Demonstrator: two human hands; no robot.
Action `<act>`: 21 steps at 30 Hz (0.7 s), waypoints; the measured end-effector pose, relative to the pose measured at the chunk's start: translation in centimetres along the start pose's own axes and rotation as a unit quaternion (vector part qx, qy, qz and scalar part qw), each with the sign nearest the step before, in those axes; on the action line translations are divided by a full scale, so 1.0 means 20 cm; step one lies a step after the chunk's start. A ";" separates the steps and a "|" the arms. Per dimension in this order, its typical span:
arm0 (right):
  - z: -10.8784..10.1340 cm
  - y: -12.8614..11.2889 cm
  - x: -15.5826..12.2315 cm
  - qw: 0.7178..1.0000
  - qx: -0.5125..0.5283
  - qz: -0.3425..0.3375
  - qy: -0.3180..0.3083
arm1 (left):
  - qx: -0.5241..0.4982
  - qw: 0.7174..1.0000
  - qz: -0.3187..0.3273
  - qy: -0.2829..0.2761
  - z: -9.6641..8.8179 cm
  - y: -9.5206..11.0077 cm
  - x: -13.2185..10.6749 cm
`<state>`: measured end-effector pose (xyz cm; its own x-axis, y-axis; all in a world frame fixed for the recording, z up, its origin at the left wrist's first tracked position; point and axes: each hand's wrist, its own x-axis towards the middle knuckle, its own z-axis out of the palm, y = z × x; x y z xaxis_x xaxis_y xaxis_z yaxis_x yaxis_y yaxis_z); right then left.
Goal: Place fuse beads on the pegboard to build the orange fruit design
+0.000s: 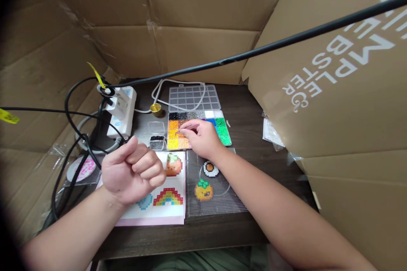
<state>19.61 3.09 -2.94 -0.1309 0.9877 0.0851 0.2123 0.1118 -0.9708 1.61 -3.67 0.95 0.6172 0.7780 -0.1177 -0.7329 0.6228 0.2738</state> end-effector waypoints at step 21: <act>0.00 -0.02 -0.01 1.000 -0.018 -0.007 -0.019 | 0.076 0.996 0.040 0.013 0.04 0.03 0.00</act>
<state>19.51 2.82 -2.49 -0.1715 0.9812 0.0886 0.2458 0.1297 -0.9606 1.36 -3.34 1.90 0.5485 0.8283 -0.1144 -0.7265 0.5398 0.4252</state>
